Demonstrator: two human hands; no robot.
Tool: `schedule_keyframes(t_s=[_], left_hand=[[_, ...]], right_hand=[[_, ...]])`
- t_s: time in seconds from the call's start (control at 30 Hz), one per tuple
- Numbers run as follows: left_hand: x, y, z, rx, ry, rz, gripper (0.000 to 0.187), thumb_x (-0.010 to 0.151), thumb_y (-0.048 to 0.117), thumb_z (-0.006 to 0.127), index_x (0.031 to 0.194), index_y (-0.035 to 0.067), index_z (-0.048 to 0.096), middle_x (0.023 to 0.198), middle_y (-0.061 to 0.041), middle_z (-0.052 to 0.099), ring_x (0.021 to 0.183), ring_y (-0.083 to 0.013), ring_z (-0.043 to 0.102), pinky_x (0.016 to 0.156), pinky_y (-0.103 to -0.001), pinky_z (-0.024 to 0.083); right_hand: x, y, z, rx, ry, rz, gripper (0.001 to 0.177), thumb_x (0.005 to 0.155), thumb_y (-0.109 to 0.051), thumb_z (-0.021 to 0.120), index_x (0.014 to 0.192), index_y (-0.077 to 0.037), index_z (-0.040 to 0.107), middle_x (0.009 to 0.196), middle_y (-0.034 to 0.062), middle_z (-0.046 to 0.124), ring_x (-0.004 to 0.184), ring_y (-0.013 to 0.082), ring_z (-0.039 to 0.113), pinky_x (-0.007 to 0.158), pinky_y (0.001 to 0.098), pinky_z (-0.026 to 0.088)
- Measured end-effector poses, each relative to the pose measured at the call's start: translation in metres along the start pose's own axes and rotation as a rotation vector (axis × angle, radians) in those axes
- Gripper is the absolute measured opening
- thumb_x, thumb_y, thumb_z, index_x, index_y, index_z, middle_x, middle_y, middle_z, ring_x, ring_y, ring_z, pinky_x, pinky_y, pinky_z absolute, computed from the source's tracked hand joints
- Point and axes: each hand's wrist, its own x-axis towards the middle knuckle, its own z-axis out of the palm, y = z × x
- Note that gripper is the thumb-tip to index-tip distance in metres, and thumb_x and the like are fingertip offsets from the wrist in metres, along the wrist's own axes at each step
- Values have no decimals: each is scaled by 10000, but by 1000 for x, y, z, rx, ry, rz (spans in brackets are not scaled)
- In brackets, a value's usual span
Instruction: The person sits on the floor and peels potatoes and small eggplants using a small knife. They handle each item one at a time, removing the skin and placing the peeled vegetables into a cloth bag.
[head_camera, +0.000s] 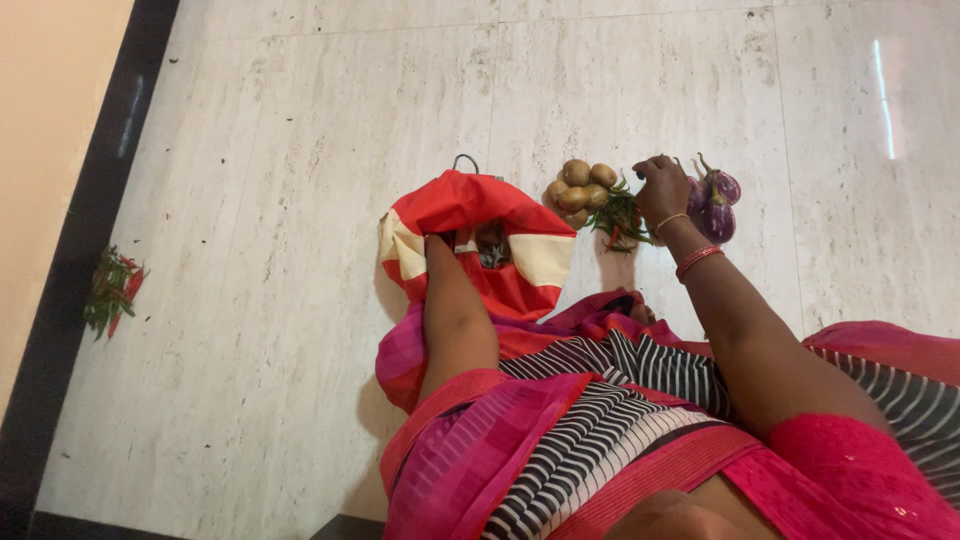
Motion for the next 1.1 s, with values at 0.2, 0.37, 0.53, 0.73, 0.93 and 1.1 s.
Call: schedule_keyframes(t_s=[0.2,0.37,0.53,0.73,0.93,1.1], left_hand=[[-5,7,2,40,-12,8,798,801,125,760,1523,161,421,1355,-88,559,1231,-194,537,997,-318,460],[-11,17,16,124,-84,48,795,807,84,758,1522,157,418,1328,-90,577,1203,-188,559,972,-314,480],[-12,37,27,201,-172,167,794,812,43,756,1522,154,416,1300,-92,595,1175,-182,580,946,-310,499],[0,52,37,209,-206,359,796,819,-7,754,1521,149,413,1268,-95,616,1142,-175,605,916,-306,523],[0,56,23,-432,-421,737,800,826,-56,752,1520,145,411,1235,-97,637,1108,-168,631,885,-301,546],[-16,77,-4,-1365,-506,756,683,909,-45,682,1534,128,465,1178,-56,661,1020,-127,671,869,-251,587]], right_hand=[[2,2,1,-26,-54,46,333,820,29,649,1057,-159,787,1152,85,700,1099,324,639,893,451,525],[2,-5,-2,-58,-88,58,345,757,33,668,1015,-156,796,1135,81,706,1069,319,645,841,497,490],[-1,-22,-8,32,-105,28,349,841,39,642,1078,-176,781,1160,90,705,1078,328,662,904,434,538],[8,-38,-20,119,-185,119,412,825,28,663,1170,-181,746,1132,115,698,1004,353,673,828,468,543],[31,-52,-28,487,-71,79,333,863,36,608,1121,-117,754,996,100,764,903,247,736,783,373,575],[76,-77,-87,1178,-201,278,369,810,87,450,1033,-29,719,834,38,697,652,112,589,543,247,450]])
